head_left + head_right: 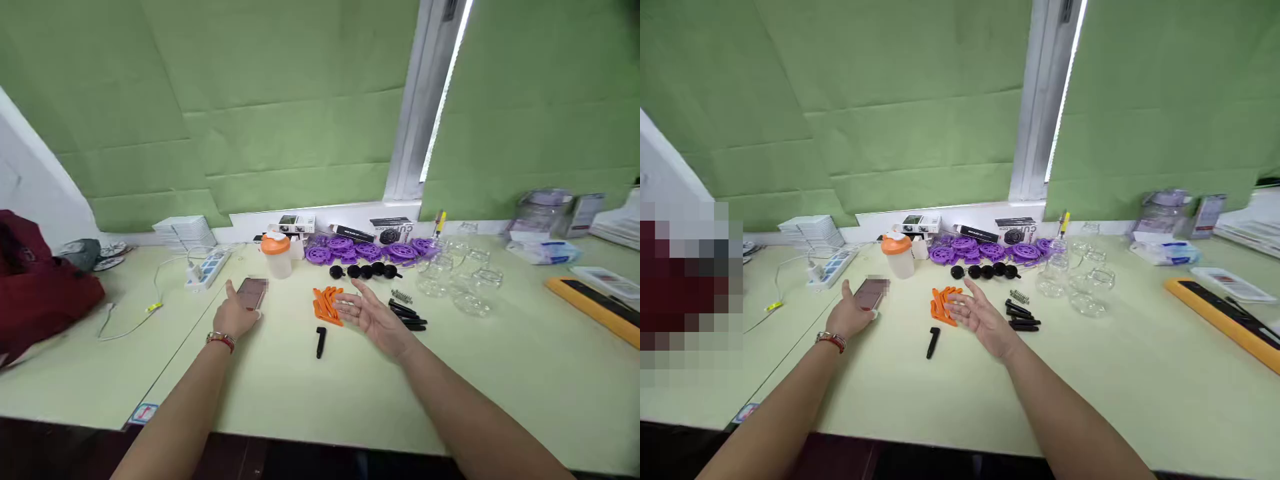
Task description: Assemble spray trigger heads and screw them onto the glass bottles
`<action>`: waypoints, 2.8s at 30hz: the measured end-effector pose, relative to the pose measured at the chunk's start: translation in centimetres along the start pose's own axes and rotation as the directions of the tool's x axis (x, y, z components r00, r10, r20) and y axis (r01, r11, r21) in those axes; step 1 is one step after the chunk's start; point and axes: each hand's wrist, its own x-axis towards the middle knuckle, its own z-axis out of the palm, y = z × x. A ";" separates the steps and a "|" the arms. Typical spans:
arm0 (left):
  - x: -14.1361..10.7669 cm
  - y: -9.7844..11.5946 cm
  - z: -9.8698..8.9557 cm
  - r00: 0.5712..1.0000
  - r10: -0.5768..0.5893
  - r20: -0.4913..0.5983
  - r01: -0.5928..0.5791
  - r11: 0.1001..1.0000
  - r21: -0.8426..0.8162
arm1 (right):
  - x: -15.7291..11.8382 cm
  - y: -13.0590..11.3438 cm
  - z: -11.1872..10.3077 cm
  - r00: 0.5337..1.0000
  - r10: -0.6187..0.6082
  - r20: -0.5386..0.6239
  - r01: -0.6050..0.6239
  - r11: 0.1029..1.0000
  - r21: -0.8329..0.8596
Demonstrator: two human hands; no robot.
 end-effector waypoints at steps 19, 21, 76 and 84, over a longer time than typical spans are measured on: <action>-1.5 1.7 -1.7 0.971 0.064 -0.231 -0.057 0.998 0.036 | 0.6 -4.7 -2.9 0.802 -0.461 -0.380 0.435 0.887 -0.157; -2.8 3.1 -2.4 0.953 0.202 -0.227 -0.197 0.979 0.047 | 0.2 -6.2 -3.6 0.735 -0.522 -0.433 0.481 0.851 -0.210; -8.4 11.1 1.9 0.900 0.435 0.009 -0.400 0.836 -0.375 | -2.6 -7.8 -9.5 0.980 -0.018 -0.199 -0.200 -0.046 -0.979; -8.5 11.3 1.8 0.898 0.435 -0.068 -0.416 0.788 -0.453 | -4.0 -5.9 -8.9 0.992 -0.009 -0.124 -0.123 -0.203 -0.971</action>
